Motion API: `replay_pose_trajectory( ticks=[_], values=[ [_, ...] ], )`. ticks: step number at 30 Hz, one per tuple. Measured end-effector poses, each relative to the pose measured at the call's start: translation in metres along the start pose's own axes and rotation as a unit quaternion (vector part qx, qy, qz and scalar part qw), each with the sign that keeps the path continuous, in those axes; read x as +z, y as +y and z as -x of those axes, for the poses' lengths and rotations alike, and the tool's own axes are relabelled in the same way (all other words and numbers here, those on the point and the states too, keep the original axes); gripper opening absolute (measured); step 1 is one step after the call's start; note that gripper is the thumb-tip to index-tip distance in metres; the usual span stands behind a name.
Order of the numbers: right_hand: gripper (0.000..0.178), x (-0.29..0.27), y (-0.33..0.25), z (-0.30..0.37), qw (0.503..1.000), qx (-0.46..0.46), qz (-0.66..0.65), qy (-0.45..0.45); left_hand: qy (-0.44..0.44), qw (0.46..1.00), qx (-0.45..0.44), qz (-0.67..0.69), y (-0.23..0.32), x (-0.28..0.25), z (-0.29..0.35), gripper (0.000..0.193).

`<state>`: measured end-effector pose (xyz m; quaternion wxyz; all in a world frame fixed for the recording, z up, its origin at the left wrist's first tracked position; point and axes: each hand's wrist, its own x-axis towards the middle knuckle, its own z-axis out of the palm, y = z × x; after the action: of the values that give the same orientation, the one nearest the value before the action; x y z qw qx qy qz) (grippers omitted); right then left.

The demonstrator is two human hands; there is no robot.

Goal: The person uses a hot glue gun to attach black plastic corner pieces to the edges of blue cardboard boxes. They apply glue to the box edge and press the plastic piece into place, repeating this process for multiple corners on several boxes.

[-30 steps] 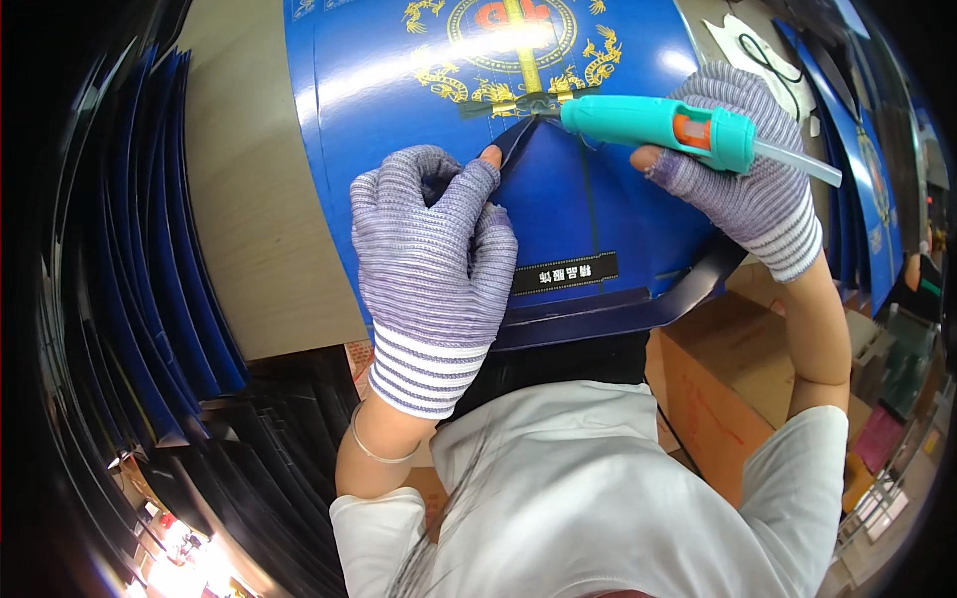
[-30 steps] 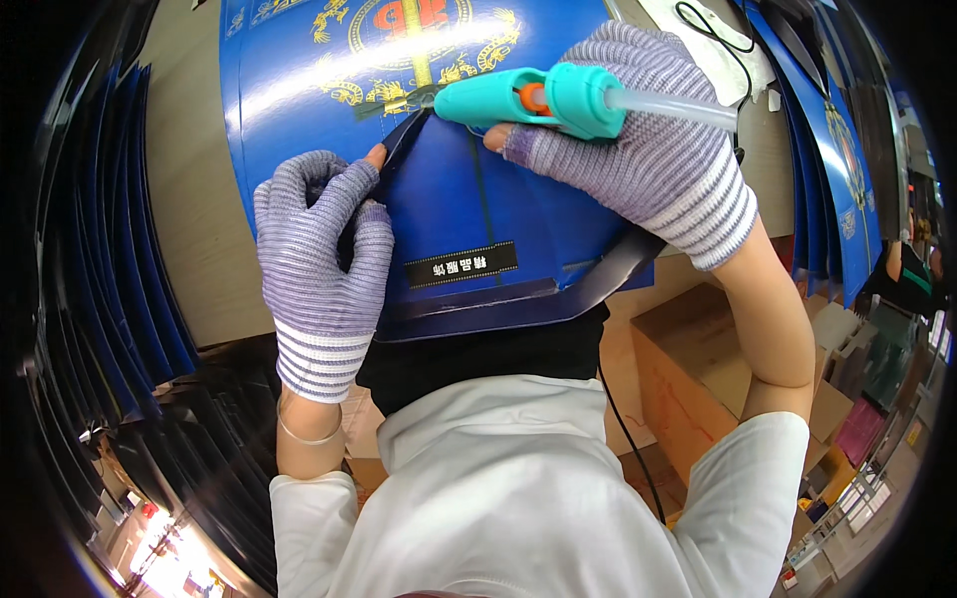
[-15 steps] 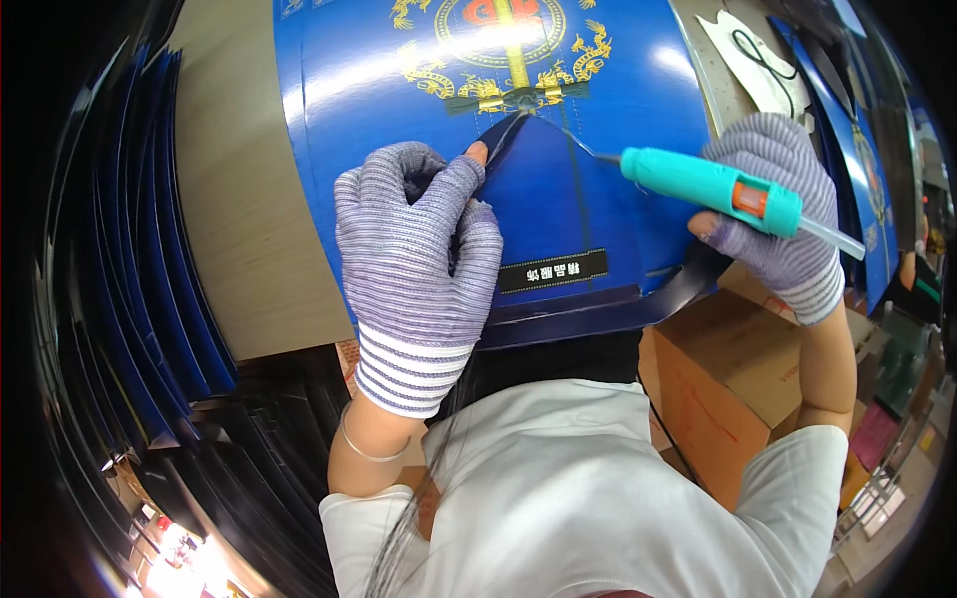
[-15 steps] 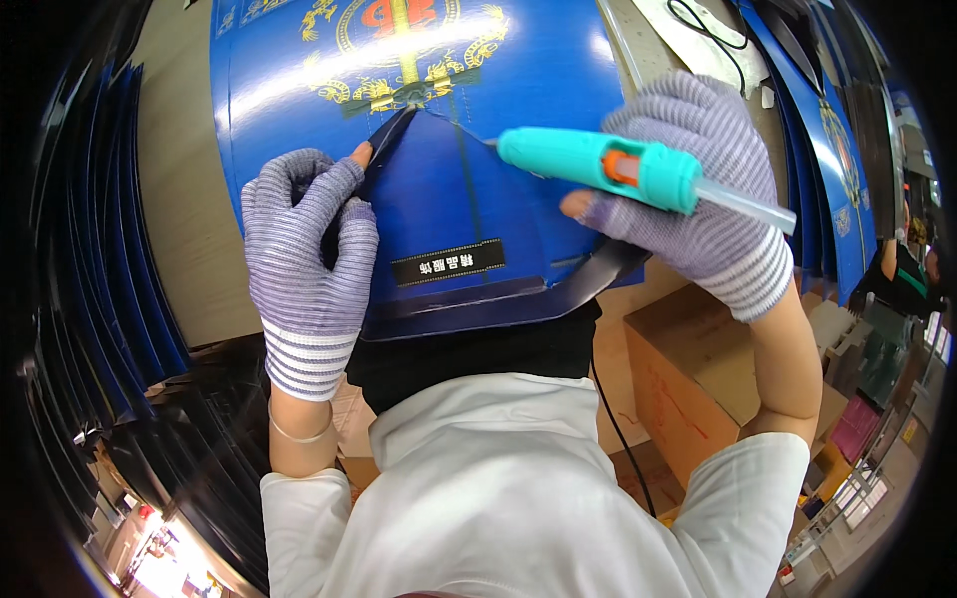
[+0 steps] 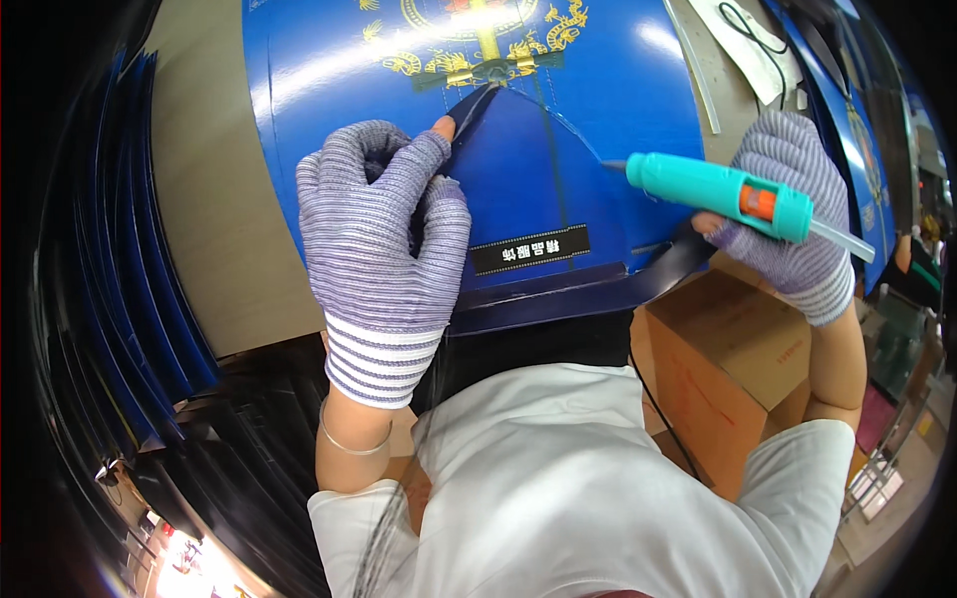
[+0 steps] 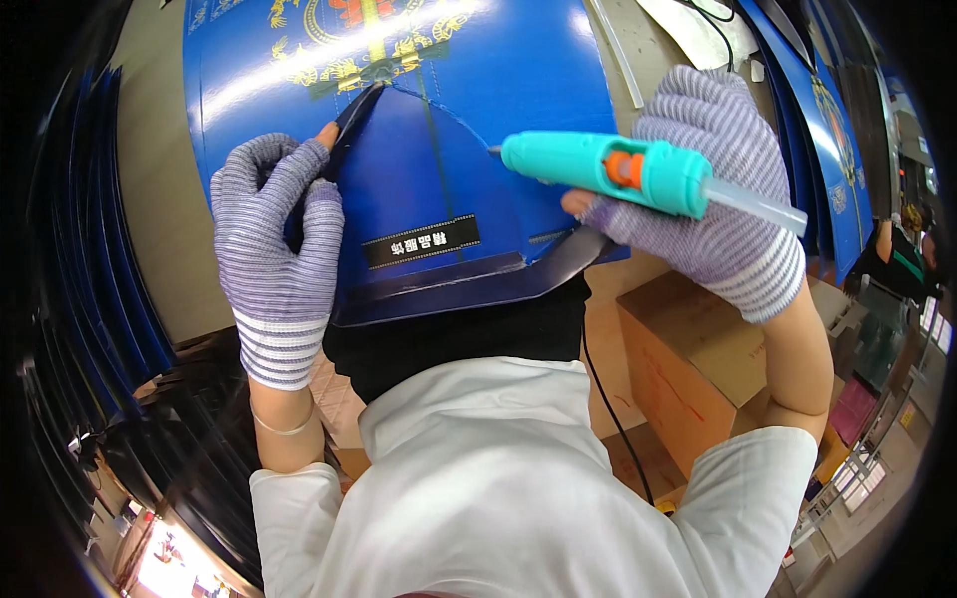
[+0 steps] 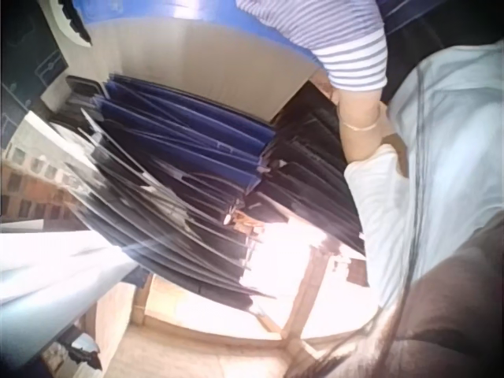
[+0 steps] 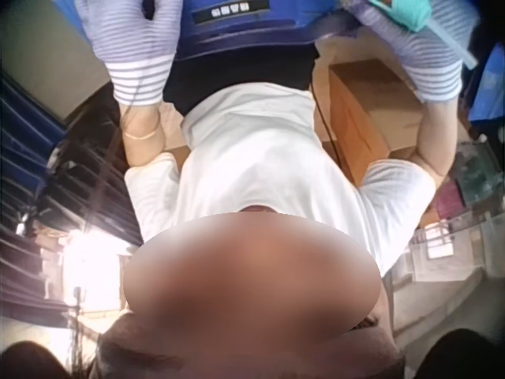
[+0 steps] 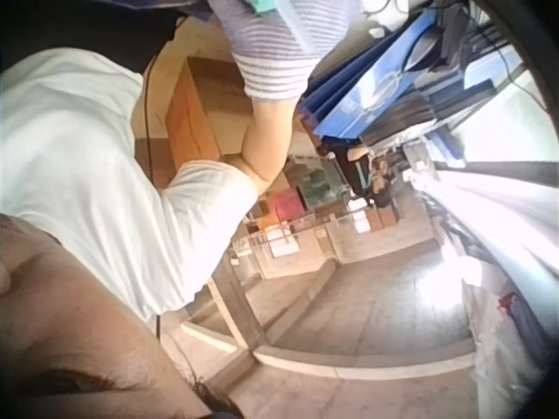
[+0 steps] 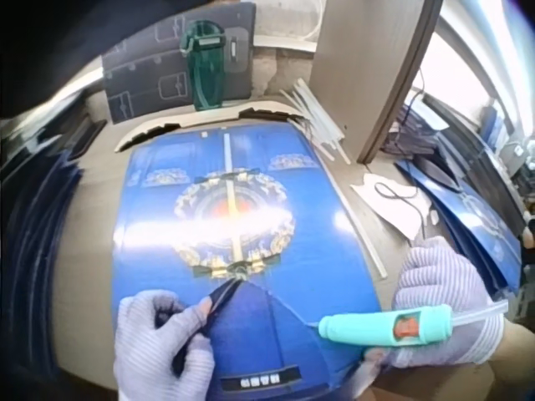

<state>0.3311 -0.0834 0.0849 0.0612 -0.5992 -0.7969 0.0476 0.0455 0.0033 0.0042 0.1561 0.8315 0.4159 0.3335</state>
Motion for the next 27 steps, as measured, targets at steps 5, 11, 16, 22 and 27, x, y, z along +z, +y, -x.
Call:
replay_pose_trajectory(
  ticks=[5, 11, 16, 22, 27],
  values=[
    [0.044, -0.012, -0.005, 0.001, 0.998, -0.015, 0.033, -0.053, -0.008, 1.000, -0.008, -0.017, -0.001, -0.002, 0.001, 0.034],
    [0.044, -0.015, 0.000, -0.010, 0.998, -0.010, 0.017, -0.064, -0.010, 0.999, -0.028, -0.015, 0.001, 0.000, 0.002, 0.033],
    [0.045, -0.020, -0.003, -0.003, 0.993, 0.050, -0.070, -0.086, -0.006, 0.999, -0.027, -0.026, 0.001, -0.001, 0.004, 0.033],
    [0.047, -0.027, -0.006, 0.001, 0.976, 0.123, -0.148, -0.099, -0.012, 0.999, -0.037, -0.016, 0.001, 0.001, 0.004, 0.033],
    [0.057, -0.023, 0.014, -0.006, 0.985, 0.044, -0.122, -0.111, -0.018, 0.999, -0.029, -0.017, 0.002, 0.001, 0.004, 0.034]
  ],
)
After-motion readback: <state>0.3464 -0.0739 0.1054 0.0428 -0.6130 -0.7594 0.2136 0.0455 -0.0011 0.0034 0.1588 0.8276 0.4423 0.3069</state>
